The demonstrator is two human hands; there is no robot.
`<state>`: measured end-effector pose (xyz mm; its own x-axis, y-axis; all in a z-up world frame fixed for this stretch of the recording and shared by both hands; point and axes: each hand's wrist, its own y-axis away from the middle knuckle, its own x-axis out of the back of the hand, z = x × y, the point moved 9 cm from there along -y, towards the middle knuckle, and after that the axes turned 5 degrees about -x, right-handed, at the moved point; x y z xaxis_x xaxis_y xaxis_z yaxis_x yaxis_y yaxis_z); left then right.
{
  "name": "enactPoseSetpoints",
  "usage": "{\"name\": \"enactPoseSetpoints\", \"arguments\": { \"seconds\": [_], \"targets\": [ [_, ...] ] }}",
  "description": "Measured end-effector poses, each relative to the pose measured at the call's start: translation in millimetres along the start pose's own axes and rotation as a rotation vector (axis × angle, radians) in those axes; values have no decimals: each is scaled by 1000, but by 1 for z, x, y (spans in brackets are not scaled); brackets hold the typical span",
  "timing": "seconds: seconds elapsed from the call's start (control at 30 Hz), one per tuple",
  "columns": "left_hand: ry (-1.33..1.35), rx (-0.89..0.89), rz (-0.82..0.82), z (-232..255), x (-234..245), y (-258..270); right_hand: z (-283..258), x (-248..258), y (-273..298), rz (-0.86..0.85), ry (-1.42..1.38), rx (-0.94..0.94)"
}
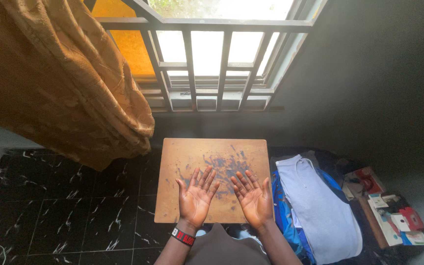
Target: The person folds several items of clothing one by one on a small wooden table. They handle a light gray t-shirt, a white t-shirt, blue and white striped underwear, blue denim jeans, a teal t-shirt, and black shorts, folding each and placing it on the table.
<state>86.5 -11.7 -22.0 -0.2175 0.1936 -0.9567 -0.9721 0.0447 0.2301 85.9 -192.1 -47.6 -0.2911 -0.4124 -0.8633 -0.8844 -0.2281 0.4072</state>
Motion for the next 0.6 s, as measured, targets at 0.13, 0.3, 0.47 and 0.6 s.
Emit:
{"name": "enactPoseSetpoints", "arguments": {
  "seconds": [0.13,0.3,0.47,0.6],
  "targets": [
    [-9,8,-14,0,0,1,0,0,1,16,-3,5],
    [-7,7,-35,3,1,5,6,-3,2,-26,2,-13],
    [-25,-11,3,8,7,12,13,-1,3,-19,16,-33],
    [-23,-19,5,12,9,17,20,-3,3,-33,30,-49]
  ]
}}
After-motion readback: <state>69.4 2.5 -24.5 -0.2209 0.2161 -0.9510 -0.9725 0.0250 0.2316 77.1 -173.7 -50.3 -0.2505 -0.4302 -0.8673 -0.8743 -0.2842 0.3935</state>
